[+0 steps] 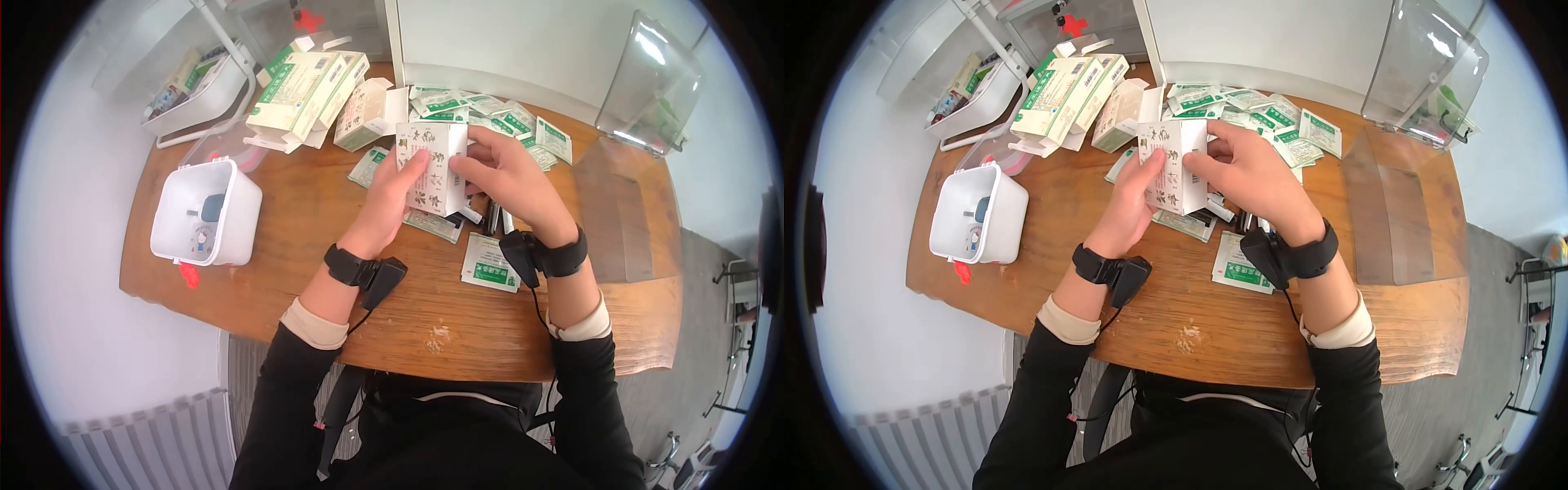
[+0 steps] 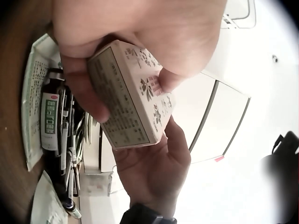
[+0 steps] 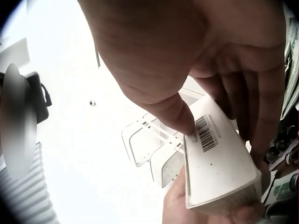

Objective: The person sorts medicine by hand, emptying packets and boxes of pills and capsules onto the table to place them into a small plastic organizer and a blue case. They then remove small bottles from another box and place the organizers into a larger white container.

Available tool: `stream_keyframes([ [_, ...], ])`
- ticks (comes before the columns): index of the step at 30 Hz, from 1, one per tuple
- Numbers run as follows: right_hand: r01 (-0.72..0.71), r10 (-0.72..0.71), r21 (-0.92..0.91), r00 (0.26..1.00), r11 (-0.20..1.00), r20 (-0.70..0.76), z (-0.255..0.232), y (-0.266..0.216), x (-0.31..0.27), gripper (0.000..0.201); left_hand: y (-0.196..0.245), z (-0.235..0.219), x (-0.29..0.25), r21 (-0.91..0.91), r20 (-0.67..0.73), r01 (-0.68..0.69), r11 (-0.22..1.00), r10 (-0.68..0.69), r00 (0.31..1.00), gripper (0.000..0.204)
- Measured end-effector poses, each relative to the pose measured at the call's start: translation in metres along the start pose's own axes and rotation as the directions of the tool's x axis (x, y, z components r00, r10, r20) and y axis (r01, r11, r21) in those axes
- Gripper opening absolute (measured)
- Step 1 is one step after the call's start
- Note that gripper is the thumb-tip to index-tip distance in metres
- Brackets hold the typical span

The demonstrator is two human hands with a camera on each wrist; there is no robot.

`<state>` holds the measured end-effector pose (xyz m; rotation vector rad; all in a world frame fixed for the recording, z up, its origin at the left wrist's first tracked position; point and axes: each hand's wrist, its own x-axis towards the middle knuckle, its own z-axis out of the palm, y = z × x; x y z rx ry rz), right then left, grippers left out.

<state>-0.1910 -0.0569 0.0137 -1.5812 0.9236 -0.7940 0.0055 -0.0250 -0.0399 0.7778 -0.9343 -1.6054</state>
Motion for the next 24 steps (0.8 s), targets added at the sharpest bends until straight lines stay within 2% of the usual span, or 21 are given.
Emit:
stream_keyframes([
  [1, -0.016, 0.016, -0.005, 1.000, 1.000, -0.018, 0.000, 0.001, 0.000, 0.054, 0.000, 0.001, 0.001, 0.039, -0.017, -0.026, 0.999, 0.027, 0.999, 0.044],
  [4, 0.051, -0.059, -0.173, 0.997, 0.984, -0.042, -0.002, 0.003, -0.005, 0.060, -0.006, 0.000, 0.005, 0.134, -0.062, -0.081, 0.988, 0.090, 0.994, 0.044],
  [7, 0.103, -0.132, -0.263, 0.986, 0.959, -0.097, -0.002, 0.004, -0.006, 0.071, -0.008, 0.002, 0.005, 0.192, -0.087, -0.113, 0.975, 0.131, 0.988, 0.044],
  [10, 0.107, -0.131, -0.256, 0.988, 0.961, -0.079, -0.005, 0.002, -0.007, 0.073, -0.006, 0.002, 0.004, 0.241, -0.090, -0.140, 0.960, 0.165, 0.982, 0.045],
  [13, 0.115, -0.138, -0.242, 0.987, 0.964, -0.083, -0.002, 0.002, -0.009, 0.071, -0.003, 0.004, 0.002, 0.295, -0.072, -0.175, 0.939, 0.204, 0.976, 0.045],
  [19, 0.228, -0.264, -0.291, 0.960, 0.929, -0.090, 0.004, 0.013, -0.005, 0.062, -0.003, 0.006, 0.001, 0.338, -0.031, -0.193, 0.921, 0.215, 0.976, 0.050],
  [22, 0.183, -0.228, -0.311, 0.967, 0.933, -0.116, 0.006, 0.011, -0.005, 0.054, -0.008, 0.004, 0.005, 0.408, -0.044, -0.218, 0.887, 0.258, 0.965, 0.052],
  [23, 0.128, -0.181, -0.331, 0.975, 0.935, -0.133, 0.006, 0.010, -0.005, 0.053, -0.009, 0.003, 0.005, 0.444, -0.055, -0.224, 0.867, 0.276, 0.960, 0.053],
  [24, 0.073, -0.133, -0.351, 0.980, 0.934, -0.151, 0.005, 0.009, -0.004, 0.052, -0.007, 0.001, 0.004, 0.424, -0.070, -0.171, 0.889, 0.221, 0.973, 0.052],
])
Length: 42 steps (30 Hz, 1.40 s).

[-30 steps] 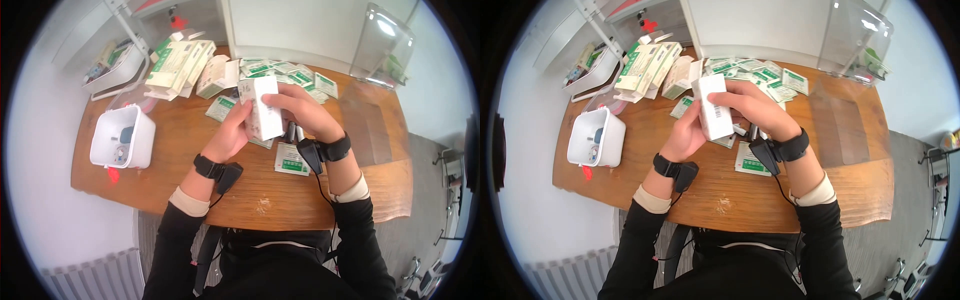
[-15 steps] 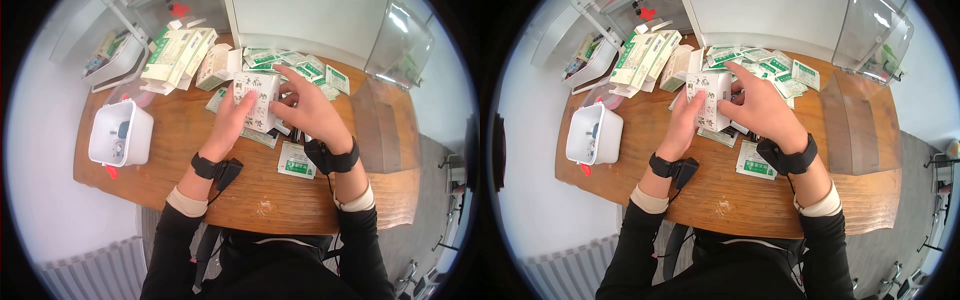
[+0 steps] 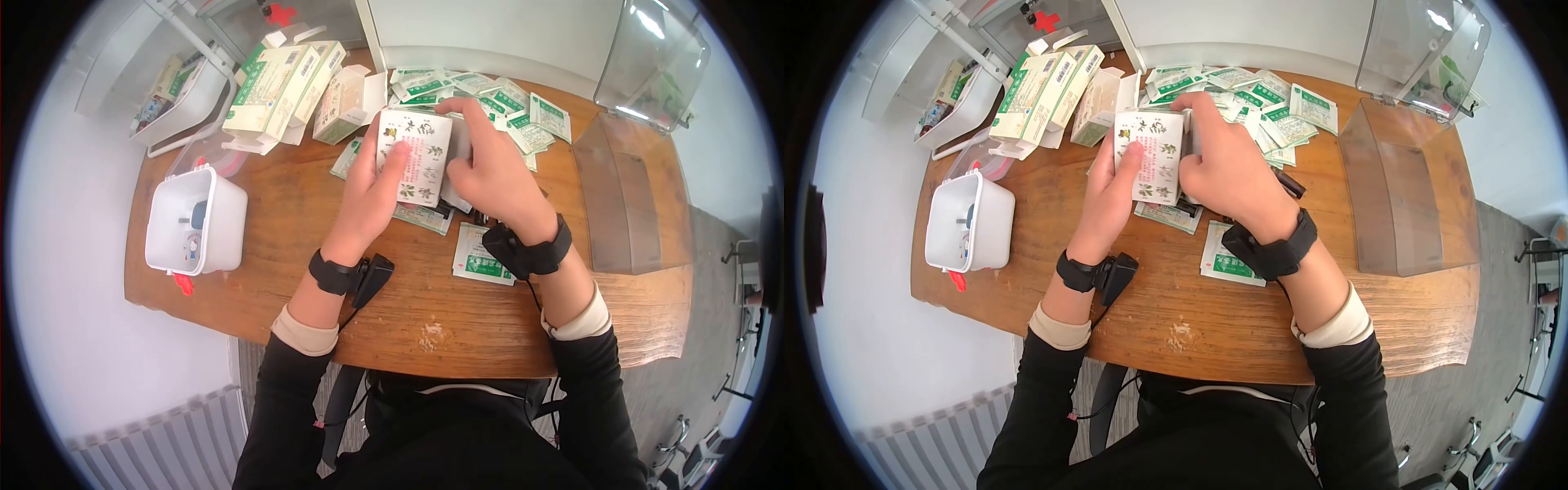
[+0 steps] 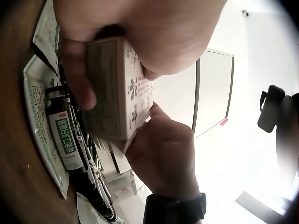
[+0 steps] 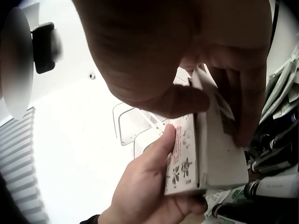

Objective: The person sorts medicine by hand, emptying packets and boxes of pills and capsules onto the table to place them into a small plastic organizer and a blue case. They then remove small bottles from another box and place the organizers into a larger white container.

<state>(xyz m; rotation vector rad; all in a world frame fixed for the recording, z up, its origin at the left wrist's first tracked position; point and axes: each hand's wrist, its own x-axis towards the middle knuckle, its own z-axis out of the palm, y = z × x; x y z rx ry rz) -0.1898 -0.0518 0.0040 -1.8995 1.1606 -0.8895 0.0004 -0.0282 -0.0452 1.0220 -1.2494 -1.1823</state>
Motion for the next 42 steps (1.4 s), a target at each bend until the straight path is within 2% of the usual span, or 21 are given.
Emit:
stream_keyframes([
  [2, -0.057, 0.057, 0.000, 0.998, 0.998, -0.011, 0.000, 0.002, 0.002, 0.050, 0.007, -0.005, -0.001, -0.036, 0.024, 0.113, 0.993, -0.113, 0.993, 0.051],
  [4, -0.067, 0.069, 0.059, 0.997, 0.996, -0.029, 0.003, 0.012, 0.005, 0.051, 0.005, -0.003, 0.001, -0.054, -0.019, 0.074, 0.996, -0.075, 0.997, 0.050],
  [7, 0.187, -0.183, -0.002, 0.962, 0.982, -0.200, 0.014, 0.030, 0.009, 0.043, 0.003, -0.006, 0.004, -0.015, -0.122, 0.026, 1.000, -0.027, 0.992, 0.050],
  [9, 0.203, -0.211, -0.062, 0.962, 0.977, -0.172, 0.015, 0.029, 0.006, 0.036, 0.004, -0.015, 0.006, 0.058, -0.162, 0.021, 0.998, -0.011, 0.987, 0.053],
  [12, 0.225, -0.250, -0.158, 0.956, 0.961, -0.155, 0.020, 0.026, 0.000, 0.027, -0.011, -0.030, 0.017, 0.299, -0.201, -0.225, 0.927, 0.292, 0.935, 0.058],
  [13, 0.231, -0.262, -0.191, 0.953, 0.954, -0.153, 0.022, 0.025, -0.001, 0.025, 0.000, -0.029, 0.013, 0.282, -0.221, -0.157, 0.946, 0.224, 0.949, 0.060],
  [16, 0.181, -0.173, -0.156, 0.983, 0.971, 0.069, 0.018, 0.014, 0.000, 0.022, 0.011, -0.032, 0.009, 0.454, -0.178, -0.196, 0.869, 0.304, 0.936, 0.059],
  [19, 0.258, -0.254, -0.145, 0.966, 0.955, 0.048, 0.027, 0.024, 0.001, 0.021, 0.014, -0.031, 0.007, 0.551, -0.086, -0.247, 0.797, 0.348, 0.933, 0.058],
  [25, 0.099, -0.070, -0.200, 0.986, 0.975, 0.148, 0.022, 0.024, 0.001, 0.020, 0.015, -0.030, 0.008, 0.518, -0.138, -0.196, 0.833, 0.308, 0.941, 0.058],
  [28, 0.068, -0.030, -0.223, 0.985, 0.973, 0.170, 0.022, 0.024, 0.001, 0.023, 0.002, -0.037, 0.014, 0.341, -0.195, -0.110, 0.934, 0.185, 0.963, 0.056],
  [31, 0.064, -0.039, -0.215, 0.992, 0.975, 0.117, 0.021, 0.023, 0.000, 0.026, 0.000, -0.041, 0.016, 0.229, -0.228, -0.059, 0.972, 0.113, 0.967, 0.053],
  [36, 0.065, -0.054, -0.314, 0.998, 0.947, 0.043, 0.022, 0.035, 0.000, 0.027, 0.006, -0.037, 0.014, 0.245, -0.251, -0.103, 0.964, 0.166, 0.954, 0.052],
  [42, 0.008, 0.018, -0.358, 0.997, 0.934, 0.070, 0.018, 0.025, -0.002, 0.033, 0.008, -0.038, 0.014, 0.261, -0.277, -0.119, 0.958, 0.192, 0.941, 0.052],
])
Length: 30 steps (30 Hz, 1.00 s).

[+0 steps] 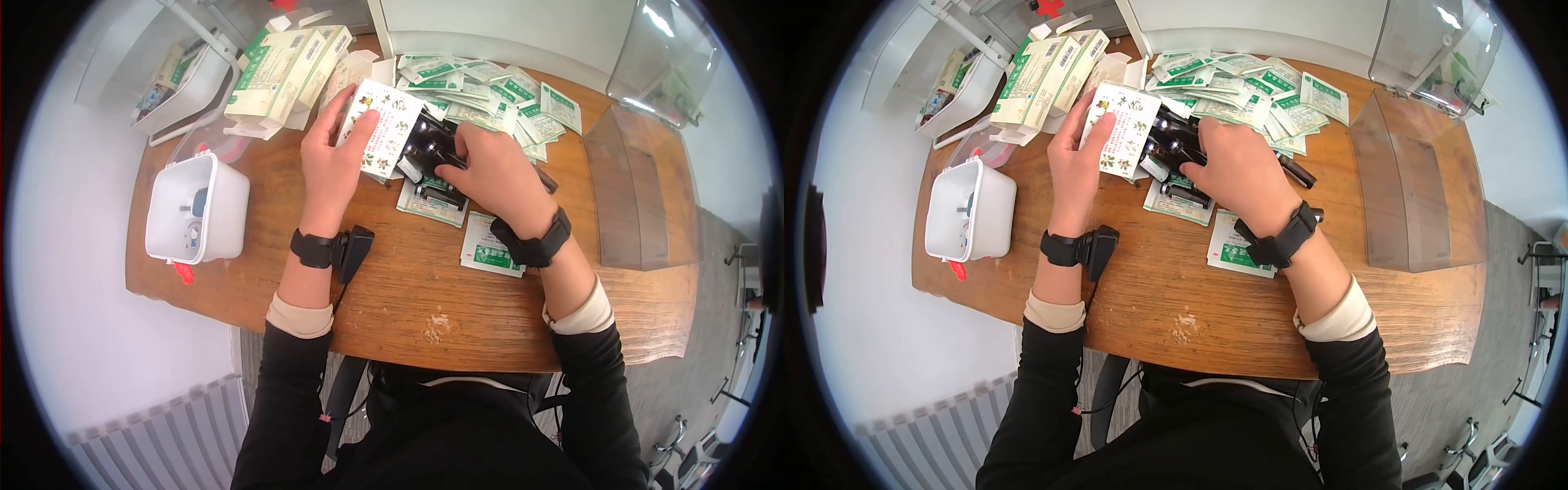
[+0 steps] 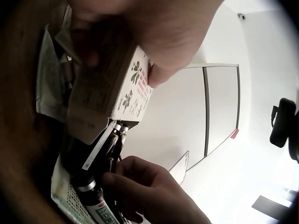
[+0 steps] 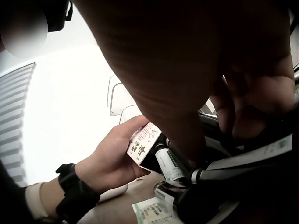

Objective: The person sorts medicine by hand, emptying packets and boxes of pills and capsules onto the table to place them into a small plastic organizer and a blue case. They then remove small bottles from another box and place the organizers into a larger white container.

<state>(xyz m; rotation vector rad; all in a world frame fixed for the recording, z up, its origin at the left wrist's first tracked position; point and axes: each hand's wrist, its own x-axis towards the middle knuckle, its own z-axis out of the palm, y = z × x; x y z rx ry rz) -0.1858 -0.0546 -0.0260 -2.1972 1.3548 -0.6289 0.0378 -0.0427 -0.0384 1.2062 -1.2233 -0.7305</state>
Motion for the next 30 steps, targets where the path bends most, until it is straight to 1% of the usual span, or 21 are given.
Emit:
stream_keyframes([
  [1, -0.007, 0.007, -0.010, 1.000, 1.000, -0.002, 0.000, -0.001, -0.001, 0.034, 0.000, 0.000, 0.000, 0.007, -0.009, 0.004, 1.000, -0.004, 1.000, 0.051],
  [4, 0.040, -0.041, -0.025, 0.999, 0.999, -0.029, 0.000, -0.002, -0.002, 0.037, -0.004, -0.003, 0.002, 0.002, -0.041, -0.050, 0.999, 0.050, 0.998, 0.051],
  [7, 0.054, -0.056, -0.066, 0.998, 0.996, -0.029, 0.003, -0.002, -0.002, 0.038, -0.002, -0.005, 0.002, 0.015, -0.071, -0.067, 0.998, 0.068, 0.995, 0.052],
  [10, 0.073, -0.075, -0.078, 0.997, 0.994, -0.022, 0.003, -0.002, -0.003, 0.037, 0.002, -0.005, 0.001, 0.002, -0.070, -0.085, 0.996, 0.085, 0.994, 0.054],
  [13, 0.098, -0.101, -0.082, 0.994, 0.992, -0.030, 0.004, 0.000, -0.004, 0.038, 0.004, -0.003, 0.001, 0.003, -0.095, -0.149, 0.989, 0.148, 0.984, 0.054],
  [16, 0.126, -0.128, -0.072, 0.991, 0.989, -0.036, 0.006, 0.001, -0.004, 0.040, 0.006, -0.005, 0.001, 0.027, -0.085, -0.148, 0.989, 0.150, 0.985, 0.053],
  [22, 0.101, -0.101, -0.091, 0.995, 0.991, 0.001, 0.009, 0.001, -0.004, 0.040, 0.004, -0.005, 0.001, -0.031, -0.132, -0.171, 0.985, 0.166, 0.977, 0.054],
  [25, 0.106, -0.106, -0.093, 0.994, 0.990, 0.004, 0.007, 0.000, -0.004, 0.039, 0.008, -0.005, 0.000, -0.140, -0.161, -0.144, 0.980, 0.121, 0.980, 0.052],
  [28, 0.116, -0.117, -0.087, 0.993, 0.989, 0.002, 0.007, 0.000, -0.004, 0.038, 0.000, -0.007, 0.005, -0.376, -0.157, -0.013, 0.927, -0.050, 0.986, 0.048],
  [30, 0.155, -0.158, -0.087, 0.987, 0.984, -0.027, 0.012, 0.005, -0.003, 0.037, 0.001, -0.008, 0.005, -0.488, -0.130, 0.060, 0.871, -0.141, 0.981, 0.046],
])
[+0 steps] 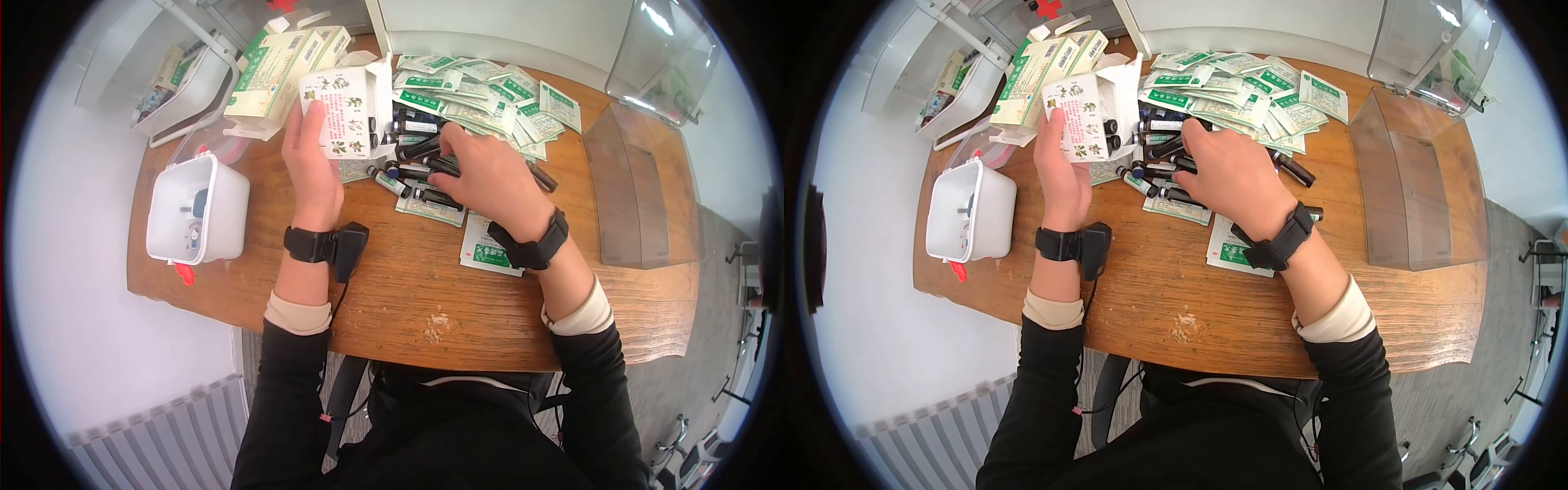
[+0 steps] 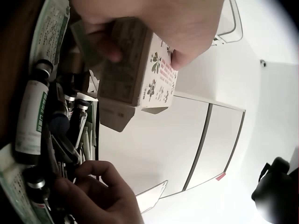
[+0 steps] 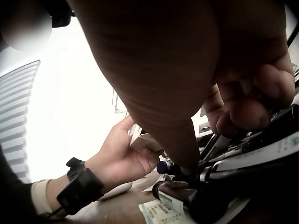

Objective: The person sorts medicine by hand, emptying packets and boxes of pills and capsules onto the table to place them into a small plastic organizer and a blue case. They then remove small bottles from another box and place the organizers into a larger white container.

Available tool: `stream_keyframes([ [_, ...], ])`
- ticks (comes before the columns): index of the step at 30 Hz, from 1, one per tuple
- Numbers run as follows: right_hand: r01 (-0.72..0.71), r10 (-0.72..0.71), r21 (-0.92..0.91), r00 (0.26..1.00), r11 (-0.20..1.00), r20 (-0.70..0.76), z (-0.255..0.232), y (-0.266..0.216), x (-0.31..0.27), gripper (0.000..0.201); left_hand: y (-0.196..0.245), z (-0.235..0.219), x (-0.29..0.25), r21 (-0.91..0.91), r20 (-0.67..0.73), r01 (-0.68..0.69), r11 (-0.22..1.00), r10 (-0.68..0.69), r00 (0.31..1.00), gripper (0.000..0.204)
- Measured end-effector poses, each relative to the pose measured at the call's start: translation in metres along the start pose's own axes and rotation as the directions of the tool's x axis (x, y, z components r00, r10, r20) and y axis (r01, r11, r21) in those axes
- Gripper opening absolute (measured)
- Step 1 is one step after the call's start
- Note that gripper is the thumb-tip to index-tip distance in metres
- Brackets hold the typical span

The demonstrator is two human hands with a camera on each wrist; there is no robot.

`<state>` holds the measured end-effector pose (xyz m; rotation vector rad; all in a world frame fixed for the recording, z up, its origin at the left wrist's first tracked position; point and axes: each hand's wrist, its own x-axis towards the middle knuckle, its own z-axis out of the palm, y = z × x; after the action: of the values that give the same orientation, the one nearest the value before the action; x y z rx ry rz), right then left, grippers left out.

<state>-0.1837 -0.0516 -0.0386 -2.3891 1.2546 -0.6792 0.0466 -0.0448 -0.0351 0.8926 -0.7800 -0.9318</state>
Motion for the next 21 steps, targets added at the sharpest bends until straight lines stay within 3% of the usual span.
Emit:
stream_keyframes([
  [4, -0.026, 0.026, -0.015, 0.998, 1.000, 0.051, -0.002, -0.003, -0.001, 0.036, 0.000, -0.005, 0.003, -0.165, -0.039, 0.109, 0.980, -0.117, 0.992, 0.042],
  [7, -0.019, 0.019, 0.003, 0.999, 1.000, 0.043, 0.001, -0.002, -0.001, 0.036, -0.001, -0.009, 0.004, -0.209, 0.008, 0.143, 0.967, -0.145, 0.989, 0.043],
  [11, -0.014, 0.014, -0.003, 0.999, 1.000, 0.038, -0.002, -0.006, 0.000, 0.031, -0.007, -0.001, -0.002, 0.136, 0.072, -0.073, 0.988, 0.064, 0.995, 0.051],
  [13, -0.011, 0.009, 0.042, 0.999, 0.999, 0.035, -0.007, -0.011, 0.004, 0.027, -0.006, 0.003, -0.006, 0.198, 0.131, -0.128, 0.972, 0.103, 0.986, 0.052],
  [14, -0.003, 0.003, 0.170, 1.000, 0.985, -0.004, -0.009, -0.014, 0.005, 0.025, -0.006, 0.005, -0.007, 0.228, 0.162, -0.155, 0.961, 0.120, 0.979, 0.052],
  [16, 0.028, 0.008, 0.413, 0.996, 0.910, -0.084, -0.009, -0.021, 0.006, 0.021, -0.009, 0.007, -0.009, 0.131, 0.169, -0.051, 0.990, 0.029, 0.985, 0.050],
  [19, 0.086, 0.016, 0.511, 0.981, 0.856, -0.192, 0.005, -0.024, 0.009, 0.025, -0.011, 0.014, -0.015, -0.011, 0.224, 0.110, 0.994, -0.105, 0.969, 0.046],
  [21, 0.076, 0.016, 0.479, 0.983, 0.875, -0.185, 0.001, -0.027, 0.007, 0.028, -0.011, 0.015, -0.015, -0.065, 0.260, 0.208, 0.976, -0.185, 0.948, 0.042],
])
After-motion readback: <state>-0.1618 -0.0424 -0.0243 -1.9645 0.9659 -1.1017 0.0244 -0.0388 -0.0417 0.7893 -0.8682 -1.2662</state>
